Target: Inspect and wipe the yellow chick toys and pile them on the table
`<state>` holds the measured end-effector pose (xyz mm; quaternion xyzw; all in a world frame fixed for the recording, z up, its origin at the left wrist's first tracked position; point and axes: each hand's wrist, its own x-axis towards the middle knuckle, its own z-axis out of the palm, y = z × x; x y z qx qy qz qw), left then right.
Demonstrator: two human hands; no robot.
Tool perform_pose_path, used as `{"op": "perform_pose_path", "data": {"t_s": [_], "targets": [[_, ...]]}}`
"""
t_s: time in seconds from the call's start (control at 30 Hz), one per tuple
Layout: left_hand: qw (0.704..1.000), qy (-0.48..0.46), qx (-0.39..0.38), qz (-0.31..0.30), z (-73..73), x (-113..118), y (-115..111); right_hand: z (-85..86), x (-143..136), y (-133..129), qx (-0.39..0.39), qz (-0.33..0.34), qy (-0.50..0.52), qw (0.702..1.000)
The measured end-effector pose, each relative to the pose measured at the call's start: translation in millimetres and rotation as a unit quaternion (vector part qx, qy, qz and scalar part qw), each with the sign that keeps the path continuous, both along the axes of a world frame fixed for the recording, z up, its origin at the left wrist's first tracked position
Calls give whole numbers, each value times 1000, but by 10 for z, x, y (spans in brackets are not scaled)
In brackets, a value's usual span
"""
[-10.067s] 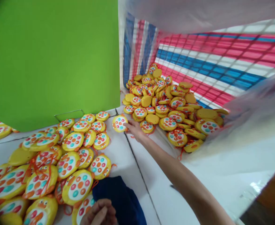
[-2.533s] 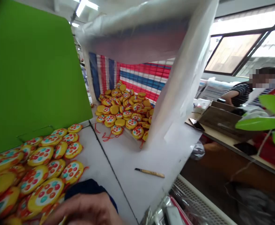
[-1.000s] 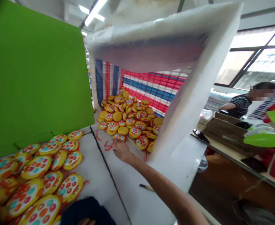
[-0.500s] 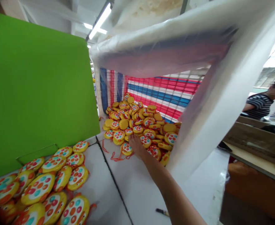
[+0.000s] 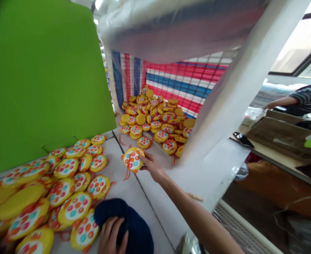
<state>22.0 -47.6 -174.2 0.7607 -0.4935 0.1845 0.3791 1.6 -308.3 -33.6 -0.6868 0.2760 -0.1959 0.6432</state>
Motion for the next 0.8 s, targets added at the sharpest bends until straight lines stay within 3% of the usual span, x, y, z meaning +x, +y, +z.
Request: {"op": "perform_pose_path", "data": {"t_s": [0.1, 0.17, 0.2, 0.27, 0.33, 0.43, 0.6, 0.7, 0.8], "targets": [[991, 119, 48, -26, 369, -101, 144, -49, -240, 382, 127, 27, -36, 991], [963, 266, 40, 7, 650, -105, 195, -70, -366, 592, 175, 37, -35, 983], [938, 345, 24, 33, 780, -90, 200, -78, -417, 686, 178, 43, -27, 983], [859, 506, -28, 66, 990, -43, 173, -91, -494, 853, 175, 59, -13, 983], [781, 621, -62, 20, 1110, -4, 114, -105, -547, 993, 156, 84, -7, 984], [706, 703, -85, 6, 1133, -5, 38, -132, -610, 1160, 104, 120, -18, 987], [644, 742, -182, -14, 1053, -94, 46, -205, -709, 1394, 113, 137, -78, 981], [629, 753, -190, -8, 1067, -149, 80, -258, -729, 1509, 103, 114, -63, 986], [634, 756, -160, -20, 1114, -192, 112, -309, -728, 1567, 84, 74, -43, 993]]}}
